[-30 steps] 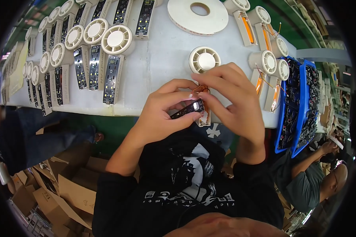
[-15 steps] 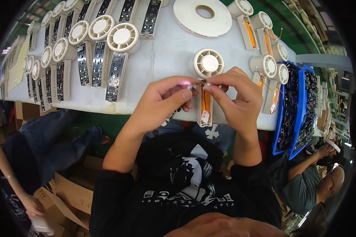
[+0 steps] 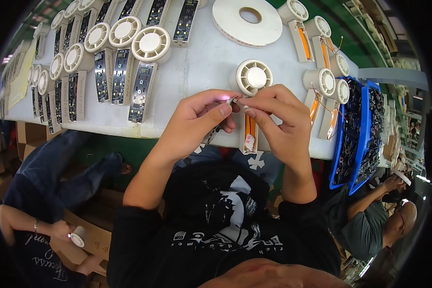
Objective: The person picks up a circuit board from a tray, connects its wires to a battery inside a fan housing, and presses the board into the handle. They then peel a strip of adhesive from a roll, apply it to the battery, and repeat the process with another fan.
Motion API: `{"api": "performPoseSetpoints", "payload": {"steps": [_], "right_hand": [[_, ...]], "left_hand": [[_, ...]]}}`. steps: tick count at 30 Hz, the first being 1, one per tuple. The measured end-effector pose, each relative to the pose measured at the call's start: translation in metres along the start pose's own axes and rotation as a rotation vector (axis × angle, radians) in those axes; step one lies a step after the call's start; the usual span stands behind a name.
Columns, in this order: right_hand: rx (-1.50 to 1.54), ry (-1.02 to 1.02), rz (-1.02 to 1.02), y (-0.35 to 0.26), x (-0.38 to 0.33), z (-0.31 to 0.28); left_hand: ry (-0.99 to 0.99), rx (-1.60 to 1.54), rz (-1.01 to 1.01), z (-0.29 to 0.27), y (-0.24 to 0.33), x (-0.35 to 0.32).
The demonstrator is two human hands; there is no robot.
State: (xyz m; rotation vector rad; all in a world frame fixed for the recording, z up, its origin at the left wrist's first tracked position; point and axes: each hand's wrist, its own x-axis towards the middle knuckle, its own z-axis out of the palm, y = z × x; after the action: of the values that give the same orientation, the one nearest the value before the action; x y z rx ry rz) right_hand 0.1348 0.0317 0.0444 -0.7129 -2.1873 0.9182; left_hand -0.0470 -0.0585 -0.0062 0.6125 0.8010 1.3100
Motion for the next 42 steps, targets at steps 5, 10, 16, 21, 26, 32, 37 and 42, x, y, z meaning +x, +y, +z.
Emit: {"api": "performPoseSetpoints", "payload": {"steps": [5, 10, 16, 21, 26, 32, 37, 42], "right_hand": [[-0.220, 0.099, -0.162, 0.004, 0.000, 0.008], [-0.365, 0.131, -0.264, 0.003, 0.000, 0.010], [-0.456, 0.094, -0.312, -0.005, 0.000, 0.009], [-0.421, 0.060, -0.306, -0.006, -0.001, 0.008], [-0.203, -0.101, -0.209, 0.005, 0.010, -0.012], [-0.172, -0.291, -0.269, 0.009, 0.021, -0.021], [-0.120, -0.284, -0.265, 0.010, 0.014, -0.021], [-0.141, -0.076, 0.018, -0.032, -0.008, -0.027]], "left_hand": [[-0.009, -0.004, 0.015, 0.000, -0.002, 0.000], [0.003, -0.016, -0.010, 0.000, -0.001, 0.001], [0.037, 0.020, -0.002, 0.002, -0.004, -0.001], [0.070, 0.108, 0.033, 0.003, -0.006, -0.002], [0.003, 0.099, -0.046, 0.001, 0.004, -0.001], [-0.062, 0.155, -0.176, 0.001, 0.012, 0.000], [-0.121, 0.155, -0.180, -0.002, 0.009, 0.001], [-0.091, 0.168, -0.088, 0.015, 0.017, -0.011]]}}
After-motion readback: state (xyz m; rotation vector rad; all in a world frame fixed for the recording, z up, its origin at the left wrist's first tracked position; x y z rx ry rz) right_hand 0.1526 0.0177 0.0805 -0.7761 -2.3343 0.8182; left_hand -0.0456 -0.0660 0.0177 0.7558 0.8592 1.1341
